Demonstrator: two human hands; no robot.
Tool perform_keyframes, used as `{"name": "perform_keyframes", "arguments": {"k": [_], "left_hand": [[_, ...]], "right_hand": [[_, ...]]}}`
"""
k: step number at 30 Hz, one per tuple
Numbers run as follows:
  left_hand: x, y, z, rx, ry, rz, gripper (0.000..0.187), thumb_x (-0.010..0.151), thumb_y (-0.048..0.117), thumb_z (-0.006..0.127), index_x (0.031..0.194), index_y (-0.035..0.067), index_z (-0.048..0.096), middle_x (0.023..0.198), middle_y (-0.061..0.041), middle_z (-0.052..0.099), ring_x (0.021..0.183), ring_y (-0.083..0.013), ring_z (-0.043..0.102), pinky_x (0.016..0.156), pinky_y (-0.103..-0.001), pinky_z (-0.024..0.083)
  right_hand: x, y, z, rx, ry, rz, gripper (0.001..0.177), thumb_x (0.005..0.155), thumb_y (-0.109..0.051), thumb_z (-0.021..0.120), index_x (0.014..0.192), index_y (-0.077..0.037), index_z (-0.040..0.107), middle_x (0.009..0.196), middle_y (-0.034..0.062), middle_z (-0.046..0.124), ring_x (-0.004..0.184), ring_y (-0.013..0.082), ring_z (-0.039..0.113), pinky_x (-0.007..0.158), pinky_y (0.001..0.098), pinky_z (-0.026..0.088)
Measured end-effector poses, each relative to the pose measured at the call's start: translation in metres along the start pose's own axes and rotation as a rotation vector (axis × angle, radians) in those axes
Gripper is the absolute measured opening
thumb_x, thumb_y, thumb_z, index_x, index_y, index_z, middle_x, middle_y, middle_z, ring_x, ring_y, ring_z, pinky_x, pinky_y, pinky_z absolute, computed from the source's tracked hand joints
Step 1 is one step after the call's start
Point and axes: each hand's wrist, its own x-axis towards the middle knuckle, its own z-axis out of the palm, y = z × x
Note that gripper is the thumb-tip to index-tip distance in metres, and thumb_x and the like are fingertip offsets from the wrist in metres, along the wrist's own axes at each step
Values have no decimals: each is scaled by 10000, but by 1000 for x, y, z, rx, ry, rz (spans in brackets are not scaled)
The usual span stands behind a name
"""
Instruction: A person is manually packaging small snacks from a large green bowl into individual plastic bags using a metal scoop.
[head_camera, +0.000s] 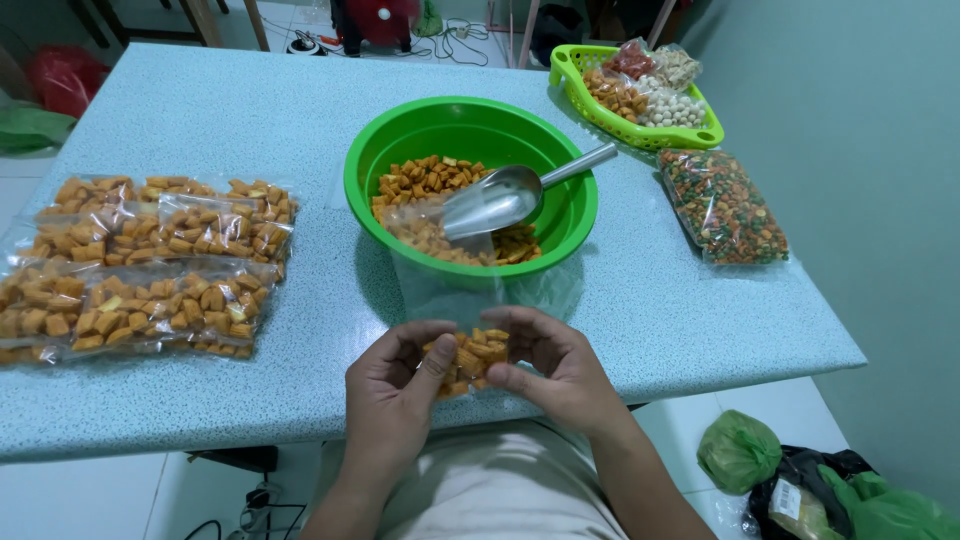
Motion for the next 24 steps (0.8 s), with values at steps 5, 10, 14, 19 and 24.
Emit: {"name": "perform_keyframes", "arguments": {"k": [5,10,14,19,24], "left_hand": [[2,1,-1,-48,-60,13,269,839,145,779,1077,21,764,1022,-122,806,976,-216,777,779,-343,689],[7,-3,-6,33,-129,17,471,733,53,872,1180,21,728,1019,-108,786,951,-191,766,813,-302,675],[7,-5,-6,80,-123,57,390,751,65,863,1121,29,748,1030,-93,802,941,-173,775,837,-281,659],[9,-4,-7,49,-139,12,347,817,53,806,1162,28,769,981,-108,810,898,-164,756,760,-292,654],[9,-1,-6,34,-197,3,402,806,120,809,1192,30,740,1077,-112,811,991,-193,766,812,-323,685]], "right_hand": [[0,9,0,48,63,39,479,781,49,823,1236,4,683,1057,140,757,975,220,753,844,337,667],[0,5,-1,80,55,5,501,763,-3,859,1229,1,676,1125,154,739,1066,261,746,937,363,641],[-1,5,-1,-6,21,11,384,873,-153,785,1204,17,691,1099,137,756,1006,239,744,878,376,660],[-2,11,-4,14,61,-17,365,887,-135,776,1215,4,700,1130,114,752,1035,220,736,865,372,667],[-2,8,-2,-17,170,5,274,853,-92,790,1104,15,756,1007,136,785,901,219,777,763,369,719]]}}
